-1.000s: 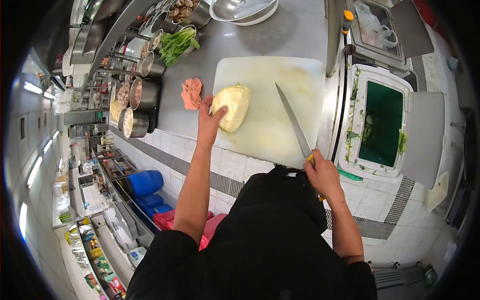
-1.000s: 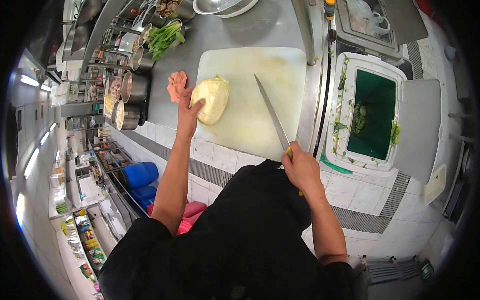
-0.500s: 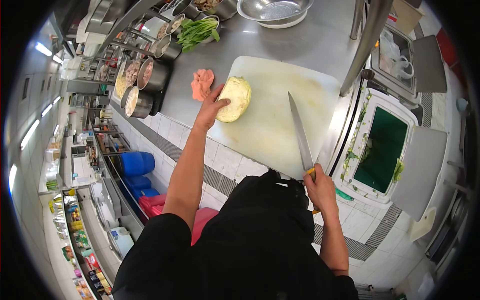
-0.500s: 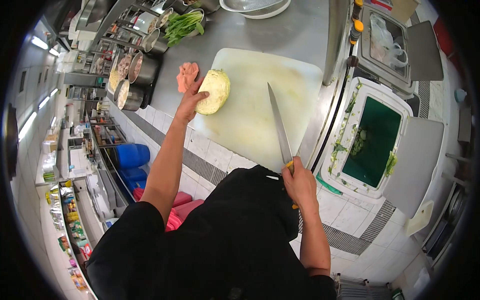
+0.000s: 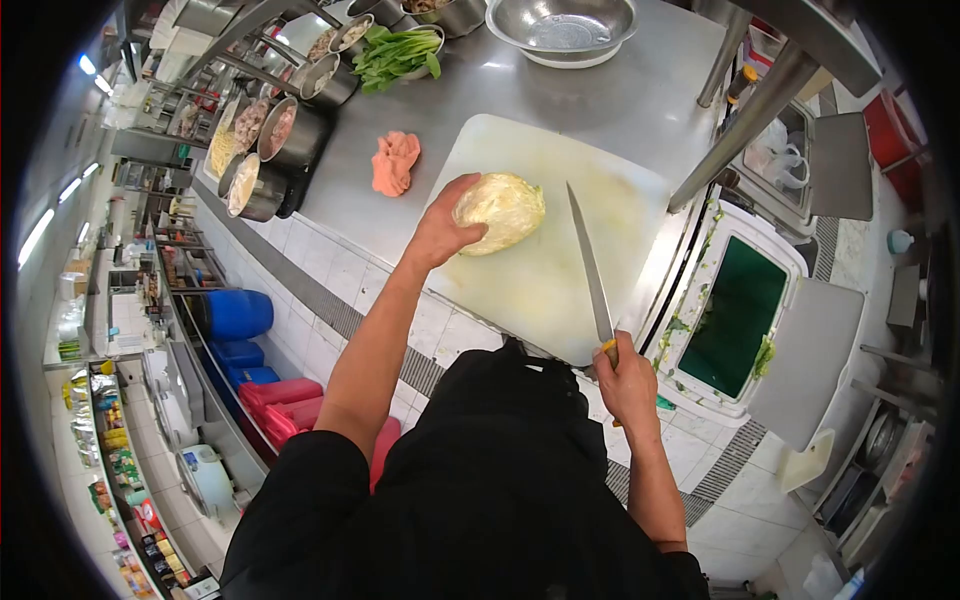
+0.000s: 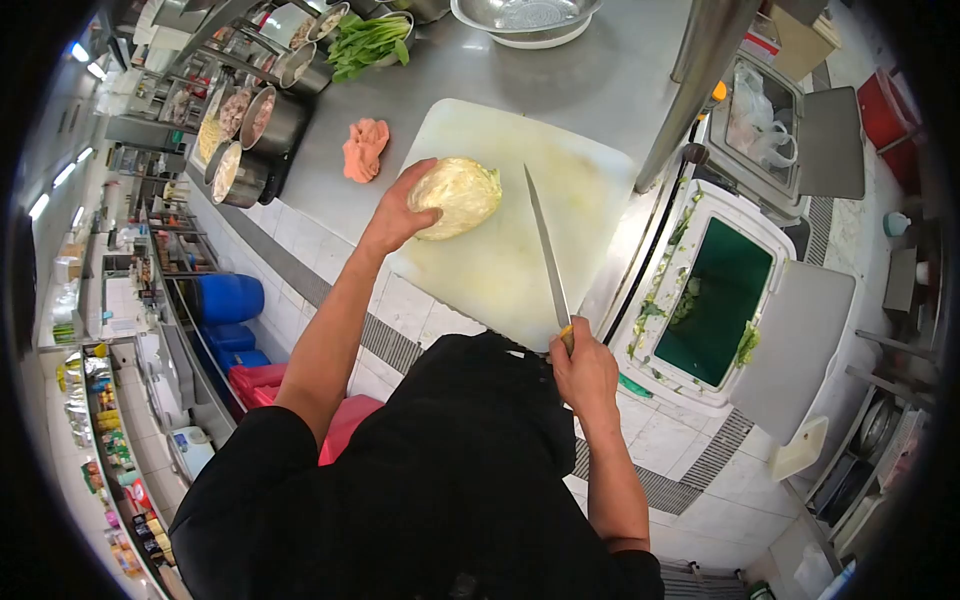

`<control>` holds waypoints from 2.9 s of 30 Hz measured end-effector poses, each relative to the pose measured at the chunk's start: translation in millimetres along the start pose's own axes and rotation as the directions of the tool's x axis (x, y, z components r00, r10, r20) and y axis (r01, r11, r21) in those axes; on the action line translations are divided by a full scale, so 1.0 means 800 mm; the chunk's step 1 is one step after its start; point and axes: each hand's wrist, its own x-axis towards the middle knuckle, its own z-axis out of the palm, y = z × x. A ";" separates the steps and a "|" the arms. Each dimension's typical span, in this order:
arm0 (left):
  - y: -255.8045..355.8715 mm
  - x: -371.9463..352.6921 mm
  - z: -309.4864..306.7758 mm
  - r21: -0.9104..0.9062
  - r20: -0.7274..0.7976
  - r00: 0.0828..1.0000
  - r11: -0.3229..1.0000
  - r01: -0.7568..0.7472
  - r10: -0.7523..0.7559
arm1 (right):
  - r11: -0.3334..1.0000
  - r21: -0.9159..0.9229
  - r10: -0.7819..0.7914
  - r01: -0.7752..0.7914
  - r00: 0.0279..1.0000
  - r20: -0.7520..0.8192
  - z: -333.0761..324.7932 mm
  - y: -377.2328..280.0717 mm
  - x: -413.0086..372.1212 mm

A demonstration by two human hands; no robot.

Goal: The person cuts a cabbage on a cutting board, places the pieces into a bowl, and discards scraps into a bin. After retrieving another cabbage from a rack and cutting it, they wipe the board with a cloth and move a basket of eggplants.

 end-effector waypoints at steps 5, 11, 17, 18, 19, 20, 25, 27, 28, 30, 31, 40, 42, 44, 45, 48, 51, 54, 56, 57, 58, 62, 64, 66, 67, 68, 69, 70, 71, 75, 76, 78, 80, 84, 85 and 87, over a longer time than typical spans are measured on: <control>0.003 0.011 0.008 -0.216 0.015 0.992 0.968 0.126 -0.125 | 0.991 -0.133 0.028 -0.027 1.000 0.012 -0.010 -0.007 0.004; 0.011 0.032 -0.005 -0.280 0.079 0.985 0.945 0.169 -0.153 | 0.974 -0.194 0.119 -0.114 0.993 0.015 -0.003 -0.026 0.007; 0.004 -0.014 0.022 0.620 0.156 0.818 0.590 -0.518 0.554 | 0.968 -0.182 0.163 -0.172 0.985 -0.063 0.009 -0.042 -0.009; -0.016 -0.040 0.026 0.583 0.236 0.724 0.501 -0.639 0.648 | 0.966 -0.184 0.166 -0.181 0.982 -0.095 0.014 -0.042 -0.012; -0.027 -0.054 0.025 0.536 0.310 0.614 0.400 -0.743 0.726 | 0.965 -0.184 0.167 -0.188 0.978 -0.124 0.020 -0.040 -0.015; -0.038 -0.058 0.023 0.521 0.317 0.606 0.400 -0.754 0.729 | 0.965 -0.188 0.162 -0.185 0.978 -0.130 0.026 -0.037 -0.019; -0.039 -0.058 0.024 0.141 0.046 0.861 0.850 -0.508 0.507 | 0.950 -0.208 0.205 -0.233 0.968 -0.147 0.040 -0.043 -0.027; -0.022 -0.040 0.019 0.122 0.054 0.875 0.867 -0.484 0.481 | 0.948 -0.226 0.196 -0.225 0.970 -0.147 0.039 -0.046 -0.026; -0.013 -0.030 0.017 0.112 0.056 0.891 0.884 -0.454 0.450 | 0.950 -0.206 0.205 -0.233 0.967 -0.150 0.036 -0.050 -0.027; -0.003 -0.012 0.014 0.118 0.113 0.889 0.882 -0.456 0.444 | 0.948 -0.220 0.198 -0.230 0.968 -0.156 0.036 -0.051 -0.027; 0.001 -0.003 0.014 0.131 0.159 0.886 0.881 -0.456 0.435 | 0.948 -0.237 0.180 -0.215 0.971 -0.158 0.036 -0.050 -0.027; 0.016 0.005 0.020 0.184 0.321 0.910 0.925 -0.334 0.264 | 0.969 -0.129 0.190 -0.209 0.971 -0.145 0.016 -0.085 -0.062; 0.014 0.012 0.024 0.135 0.282 0.861 0.871 -0.472 0.423 | 0.975 -0.120 0.170 -0.185 0.977 -0.127 0.013 -0.090 -0.076; 0.018 0.020 0.029 0.173 0.272 0.838 0.832 -0.527 0.473 | 0.980 -0.119 0.150 -0.159 0.985 -0.085 0.010 -0.094 -0.084; 0.021 0.024 0.031 0.211 0.252 0.813 0.790 -0.576 0.525 | 0.980 -0.112 0.155 -0.164 0.984 -0.083 0.009 -0.096 -0.086; 0.033 0.033 0.041 0.203 0.264 0.740 0.715 -0.669 0.618 | 0.980 -0.123 0.152 -0.159 0.986 -0.068 0.006 -0.102 -0.091; 0.041 0.039 0.050 0.216 0.305 0.752 0.726 -0.653 0.585 | 0.981 -0.125 0.143 -0.150 0.988 -0.059 0.003 -0.109 -0.094; 0.037 0.043 0.060 0.220 0.274 0.754 0.725 -0.653 0.597 | 0.979 -0.145 0.139 -0.144 0.990 -0.038 -0.002 -0.117 -0.096; 0.036 0.041 0.062 0.216 0.264 0.757 0.729 -0.650 0.597 | 0.972 -0.188 0.141 -0.144 0.990 -0.026 -0.006 -0.126 -0.097; 0.035 0.041 0.063 0.214 0.251 0.761 0.733 -0.646 0.598 | 0.971 -0.186 0.147 -0.149 0.989 -0.026 -0.008 -0.130 -0.097; 0.034 0.040 0.065 0.208 0.257 0.759 0.733 -0.648 0.598 | 0.969 -0.210 0.134 -0.131 0.991 -0.001 -0.010 -0.134 -0.097; 0.033 0.044 0.066 0.207 0.241 0.763 0.736 -0.645 0.600 | 0.944 -0.312 0.126 -0.106 0.991 0.045 -0.020 -0.152 -0.081; 0.031 0.047 0.066 0.207 0.248 0.756 0.730 -0.652 0.605 | 0.952 -0.297 0.079 -0.072 0.997 0.009 -0.001 -0.144 -0.041; 0.028 0.046 0.069 0.215 0.215 0.764 0.734 -0.644 0.608 | 0.962 -0.273 0.001 -0.023 0.997 -0.080 0.033 -0.128 0.015; 0.030 0.045 0.070 0.210 0.218 0.762 0.733 -0.647 0.610 | 0.965 -0.264 -0.030 -0.005 0.991 -0.131 0.051 -0.119 0.047; 0.032 0.043 0.069 0.214 0.222 0.774 0.745 -0.632 0.593 | 0.959 -0.279 0.021 -0.051 0.994 -0.110 0.068 -0.109 0.077; 0.035 0.040 0.066 0.219 0.228 0.785 0.755 -0.618 0.576 | 0.951 -0.293 0.073 -0.097 0.993 -0.092 0.079 -0.103 0.094; 0.037 0.042 0.064 0.222 0.228 0.779 0.748 -0.626 0.584 | 0.952 -0.290 0.069 -0.095 0.992 -0.102 0.079 -0.105 0.100; 0.037 0.046 0.062 0.235 0.217 0.773 0.737 -0.634 0.596 | 0.958 -0.278 0.046 -0.077 0.992 -0.117 0.076 -0.105 0.109; 0.029 0.005 0.060 0.322 0.195 0.821 0.755 -0.571 0.537 | 0.977 -0.180 0.095 -0.112 0.991 -0.097 0.073 -0.094 0.095; 0.027 0.007 0.051 0.312 0.266 0.885 0.835 -0.454 0.382 | 0.979 -0.170 0.093 -0.110 0.990 -0.106 0.072 -0.088 0.083; 0.005 0.034 0.036 0.116 0.275 0.877 0.892 -0.437 0.394 | 0.975 -0.071 0.201 -0.213 0.969 -0.143 0.069 -0.068 0.046; -0.003 0.059 0.011 -0.355 0.335 0.925 0.934 -0.051 0.178 | 0.946 -0.018 0.303 -0.322 0.907 -0.291 0.073 -0.031 0.012; -0.016 0.076 -0.022 -0.806 0.432 0.896 0.489 0.332 0.104 | 0.940 0.023 0.319 -0.340 0.853 -0.414 0.047 -0.004 -0.039; -0.015 0.075 -0.025 -0.828 0.419 0.898 0.462 0.317 0.134 | 0.946 0.012 0.299 -0.323 0.863 -0.407 0.039 -0.010 -0.047; -0.008 0.070 -0.030 -0.847 0.402 0.901 0.439 0.299 0.162 | 0.959 0.023 0.268 -0.281 0.885 -0.381 0.036 -0.011 -0.056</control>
